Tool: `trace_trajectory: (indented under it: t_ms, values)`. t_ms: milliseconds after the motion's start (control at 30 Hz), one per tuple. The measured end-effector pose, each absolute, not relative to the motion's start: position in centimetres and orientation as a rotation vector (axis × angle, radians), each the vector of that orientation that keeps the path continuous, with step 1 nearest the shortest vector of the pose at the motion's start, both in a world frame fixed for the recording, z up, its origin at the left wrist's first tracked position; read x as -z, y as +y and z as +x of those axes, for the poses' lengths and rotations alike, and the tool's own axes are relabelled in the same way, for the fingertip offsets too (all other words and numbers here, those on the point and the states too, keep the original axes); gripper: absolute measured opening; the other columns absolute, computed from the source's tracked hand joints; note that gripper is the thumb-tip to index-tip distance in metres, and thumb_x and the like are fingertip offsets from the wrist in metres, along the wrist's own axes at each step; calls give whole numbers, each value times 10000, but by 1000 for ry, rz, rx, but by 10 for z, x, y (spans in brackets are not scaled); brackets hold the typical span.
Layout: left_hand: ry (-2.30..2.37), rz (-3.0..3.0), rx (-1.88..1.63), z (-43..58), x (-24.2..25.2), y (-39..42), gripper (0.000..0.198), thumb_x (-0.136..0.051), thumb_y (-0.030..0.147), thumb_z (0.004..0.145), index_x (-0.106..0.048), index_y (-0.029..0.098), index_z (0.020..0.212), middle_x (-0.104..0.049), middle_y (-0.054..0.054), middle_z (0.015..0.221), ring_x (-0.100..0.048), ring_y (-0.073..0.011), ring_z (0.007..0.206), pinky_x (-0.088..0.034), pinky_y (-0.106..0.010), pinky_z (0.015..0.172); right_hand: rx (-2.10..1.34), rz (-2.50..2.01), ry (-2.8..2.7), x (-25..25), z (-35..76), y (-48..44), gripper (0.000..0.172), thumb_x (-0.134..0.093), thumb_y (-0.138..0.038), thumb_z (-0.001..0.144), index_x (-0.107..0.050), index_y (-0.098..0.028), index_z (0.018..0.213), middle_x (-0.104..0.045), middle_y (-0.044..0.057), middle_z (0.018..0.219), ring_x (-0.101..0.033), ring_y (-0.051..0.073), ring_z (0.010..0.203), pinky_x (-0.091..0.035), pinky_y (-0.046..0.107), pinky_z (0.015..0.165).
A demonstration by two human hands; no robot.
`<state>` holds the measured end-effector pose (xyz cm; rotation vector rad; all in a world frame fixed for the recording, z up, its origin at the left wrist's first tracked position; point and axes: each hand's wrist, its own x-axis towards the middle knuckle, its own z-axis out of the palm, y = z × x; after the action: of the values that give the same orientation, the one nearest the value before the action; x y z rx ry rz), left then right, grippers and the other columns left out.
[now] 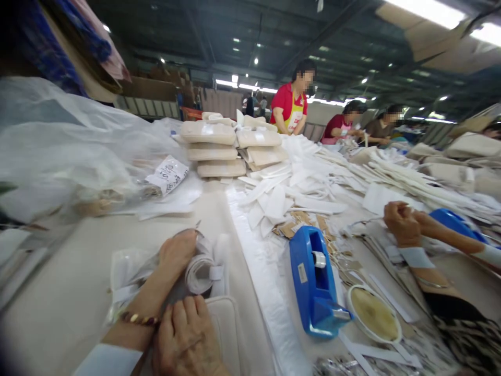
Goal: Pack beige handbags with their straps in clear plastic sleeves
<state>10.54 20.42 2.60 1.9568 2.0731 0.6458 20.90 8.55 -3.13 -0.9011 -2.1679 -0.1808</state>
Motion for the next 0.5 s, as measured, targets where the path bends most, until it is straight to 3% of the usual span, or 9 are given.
trace_trajectory:
  t_ms: [100, 233, 333, 500]
  values:
    - [2129, 2044, -447, 105, -30, 204, 241, -367, 139, 868, -605, 132, 829, -657, -131, 787, -630, -318, 864, -413, -425, 759, 250, -801, -1999, 29, 218, 84, 198, -466, -151, 825, -605, -148, 966, -675, 72, 880, -603, 188, 835, -480, 340, 857]
    - [2091, 2125, -331, 103, -32, 205, 228, -372, 167, 820, -597, 150, 780, -672, -193, 859, -618, -394, 892, -394, -422, 706, 386, -839, -1908, 11, 281, 65, 197, -494, -154, 842, -621, -261, 949, -684, 8, 868, -636, 170, 861, -486, 330, 856]
    - [2055, 2114, -351, 100, -30, 208, 184, -404, 176, 781, -566, 172, 694, -666, -202, 825, -612, -408, 858, -377, -424, 691, 482, -1141, -1832, 0, 362, 49, 265, -492, -162, 846, -600, -288, 1053, -665, 52, 950, -626, 232, 920, -491, 414, 826]
    - [1997, 1995, -559, 92, -21, 213, 188, -415, 148, 750, -480, 204, 583, -615, -121, 667, -589, -351, 786, -356, -387, 694, 683, -1867, -1526, 15, 492, 54, 327, -390, -324, 889, -596, -164, 1085, -570, 191, 1146, -484, 363, 1133, -400, 576, 888]
